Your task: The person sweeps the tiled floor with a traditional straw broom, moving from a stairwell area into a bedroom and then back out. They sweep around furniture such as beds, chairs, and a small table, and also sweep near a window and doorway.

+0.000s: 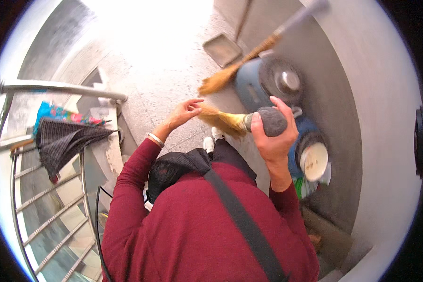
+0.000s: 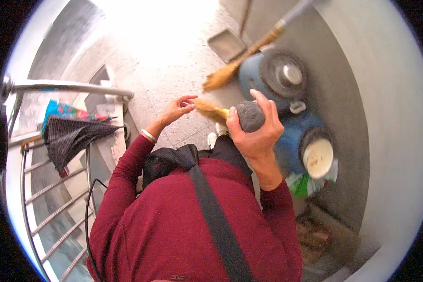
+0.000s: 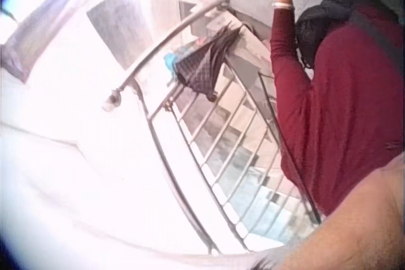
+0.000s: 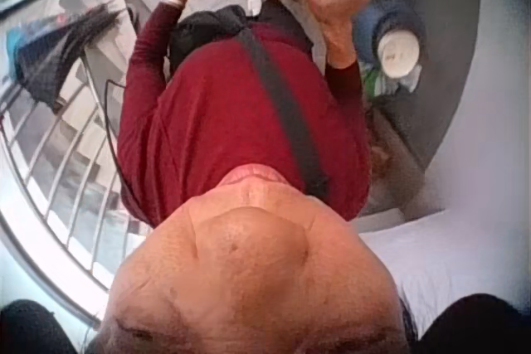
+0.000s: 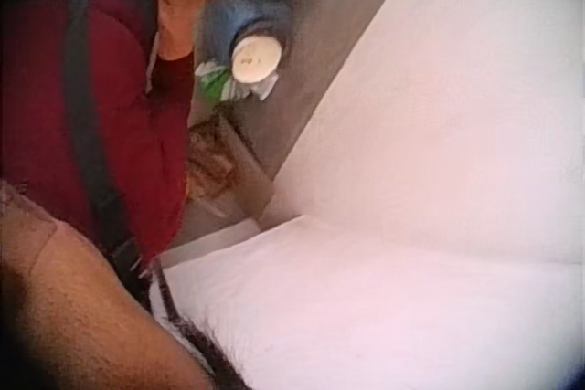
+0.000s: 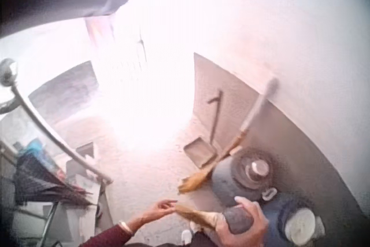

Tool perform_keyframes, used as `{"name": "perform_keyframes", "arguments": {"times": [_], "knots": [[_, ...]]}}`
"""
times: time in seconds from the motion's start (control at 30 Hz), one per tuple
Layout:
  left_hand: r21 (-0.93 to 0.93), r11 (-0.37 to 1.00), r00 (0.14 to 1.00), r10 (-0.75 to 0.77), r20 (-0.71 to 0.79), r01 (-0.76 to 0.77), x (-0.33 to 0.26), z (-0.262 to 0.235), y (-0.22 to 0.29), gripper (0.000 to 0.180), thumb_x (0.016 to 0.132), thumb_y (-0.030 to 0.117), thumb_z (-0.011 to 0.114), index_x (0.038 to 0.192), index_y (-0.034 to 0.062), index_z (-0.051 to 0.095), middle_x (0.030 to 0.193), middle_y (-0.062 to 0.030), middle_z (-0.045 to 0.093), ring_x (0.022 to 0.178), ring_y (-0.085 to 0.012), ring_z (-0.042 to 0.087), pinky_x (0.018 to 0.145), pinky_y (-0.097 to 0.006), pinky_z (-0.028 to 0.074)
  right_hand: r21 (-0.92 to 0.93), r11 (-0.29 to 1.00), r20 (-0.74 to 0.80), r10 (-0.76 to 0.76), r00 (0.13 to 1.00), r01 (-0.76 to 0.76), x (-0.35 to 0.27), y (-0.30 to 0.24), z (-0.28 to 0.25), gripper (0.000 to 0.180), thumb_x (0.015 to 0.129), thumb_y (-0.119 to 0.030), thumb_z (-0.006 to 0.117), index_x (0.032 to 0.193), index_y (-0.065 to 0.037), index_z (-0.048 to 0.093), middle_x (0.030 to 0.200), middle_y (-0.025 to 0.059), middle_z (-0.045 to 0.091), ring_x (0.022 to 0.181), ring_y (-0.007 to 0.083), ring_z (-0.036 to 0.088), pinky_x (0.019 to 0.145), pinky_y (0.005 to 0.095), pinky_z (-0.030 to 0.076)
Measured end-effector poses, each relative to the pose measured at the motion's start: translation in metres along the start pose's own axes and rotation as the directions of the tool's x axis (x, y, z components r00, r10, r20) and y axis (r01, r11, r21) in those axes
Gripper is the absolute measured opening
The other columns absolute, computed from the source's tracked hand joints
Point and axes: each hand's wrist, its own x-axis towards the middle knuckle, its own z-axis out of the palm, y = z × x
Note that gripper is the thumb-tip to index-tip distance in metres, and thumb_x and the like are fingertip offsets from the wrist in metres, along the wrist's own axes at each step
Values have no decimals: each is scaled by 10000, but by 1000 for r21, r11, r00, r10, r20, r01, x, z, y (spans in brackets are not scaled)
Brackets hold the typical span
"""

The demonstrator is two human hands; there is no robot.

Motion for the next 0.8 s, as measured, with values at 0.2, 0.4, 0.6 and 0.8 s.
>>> {"name": "perform_keyframes", "arguments": {"times": [0.2,0.4,0.6,0.8], "knots": [[658,692,707,623,-336,-297,-30,-80,63,783,614,313,732,1283,134,368,1244,-183,328,1153,-324,314,975,-433,262,466,868,155,-272,950,173,71,-50,87,389,591,-56,670,956,12,557,803,122,572,717,216,576,669,303,461],[718,508,635,763,-120,-475,10,-181,101,702,618,191,697,1255,114,410,1146,-135,491,1039,-287,474,900,-398,356,773,578,328,-718,614,263,143,-59,192,396,539,-38,687,908,20,557,911,197,582,849,288,581,748,361,464],[510,727,780,605,-160,-460,62,-291,113,466,616,75,693,1054,60,537,962,-117,589,923,-261,559,791,-352,434,892,443,442,-814,377,-90,250,-69,300,579,645,-409,700,1016,7,543,1077,174,517,986,307,522,862,393,397],[620,726,624,639,-450,-296,103,-404,136,460,590,59,711,1018,62,544,938,-129,573,873,-292,553,765,-364,435,784,375,621,-493,609,-495,319,-81,424,648,883,-513,277,1085,60,505,1134,209,486,1104,263,432,940,396,318]]}}
